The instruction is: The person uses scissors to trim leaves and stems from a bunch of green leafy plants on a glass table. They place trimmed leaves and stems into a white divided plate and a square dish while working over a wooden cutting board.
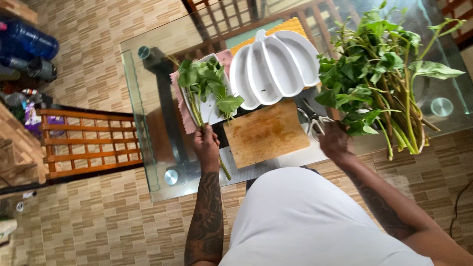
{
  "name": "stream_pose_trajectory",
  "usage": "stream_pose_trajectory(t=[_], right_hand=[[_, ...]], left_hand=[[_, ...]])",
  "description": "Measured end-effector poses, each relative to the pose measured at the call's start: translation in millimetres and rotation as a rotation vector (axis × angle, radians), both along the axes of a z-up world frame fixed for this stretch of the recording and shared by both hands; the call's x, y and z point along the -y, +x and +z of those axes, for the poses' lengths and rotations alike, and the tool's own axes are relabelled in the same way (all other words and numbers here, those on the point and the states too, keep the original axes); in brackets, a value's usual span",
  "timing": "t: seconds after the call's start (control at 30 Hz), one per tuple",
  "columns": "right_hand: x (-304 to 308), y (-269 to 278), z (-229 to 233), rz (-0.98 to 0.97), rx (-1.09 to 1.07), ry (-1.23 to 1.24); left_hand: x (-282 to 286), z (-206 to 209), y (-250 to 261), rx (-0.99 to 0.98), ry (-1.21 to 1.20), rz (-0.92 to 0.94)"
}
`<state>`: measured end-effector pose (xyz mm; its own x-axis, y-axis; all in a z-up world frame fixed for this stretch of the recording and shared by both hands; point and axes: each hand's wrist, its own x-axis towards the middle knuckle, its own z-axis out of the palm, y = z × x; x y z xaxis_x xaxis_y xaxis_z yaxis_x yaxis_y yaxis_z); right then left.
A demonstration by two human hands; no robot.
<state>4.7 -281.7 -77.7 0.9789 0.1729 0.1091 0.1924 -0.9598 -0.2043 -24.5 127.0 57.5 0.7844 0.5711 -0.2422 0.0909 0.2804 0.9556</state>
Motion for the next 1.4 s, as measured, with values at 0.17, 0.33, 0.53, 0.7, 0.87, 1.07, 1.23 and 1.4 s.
stream_pose_trajectory(t=[0.17,0.33,0.53,0.7,0.87,1.07,1.23,1.4], right_hand=[[21,13,-25,-0.032,-0.200,-0.129],[5,29,41,-0.213,-0.594,0.093],[-25,15,111,-0.276,-1.039,0.747],[-63,-4,155,0.113,-1.171,1.118],[-101,-3,194,0.283,-1.227,1.016],[-105,1,185,0.156,-1.283,1.465],[-94,5,161,-0.073,-1.404,1.630],[-95,2,157,-0.099,-1.398,1.627]], left_hand=[[-28,4,-12,0.028,-0.053,0.105],[-37,6,-5,0.177,-0.215,0.076],[-13,16,2,0.073,-0.210,0.052],[21,24,14,0.002,-0.131,-0.028],[54,21,25,0.106,-0.178,-0.140],[70,11,18,0.073,0.068,-0.240],[75,0,9,-0.037,0.047,-0.348],[82,-10,4,-0.119,0.071,-0.400]])
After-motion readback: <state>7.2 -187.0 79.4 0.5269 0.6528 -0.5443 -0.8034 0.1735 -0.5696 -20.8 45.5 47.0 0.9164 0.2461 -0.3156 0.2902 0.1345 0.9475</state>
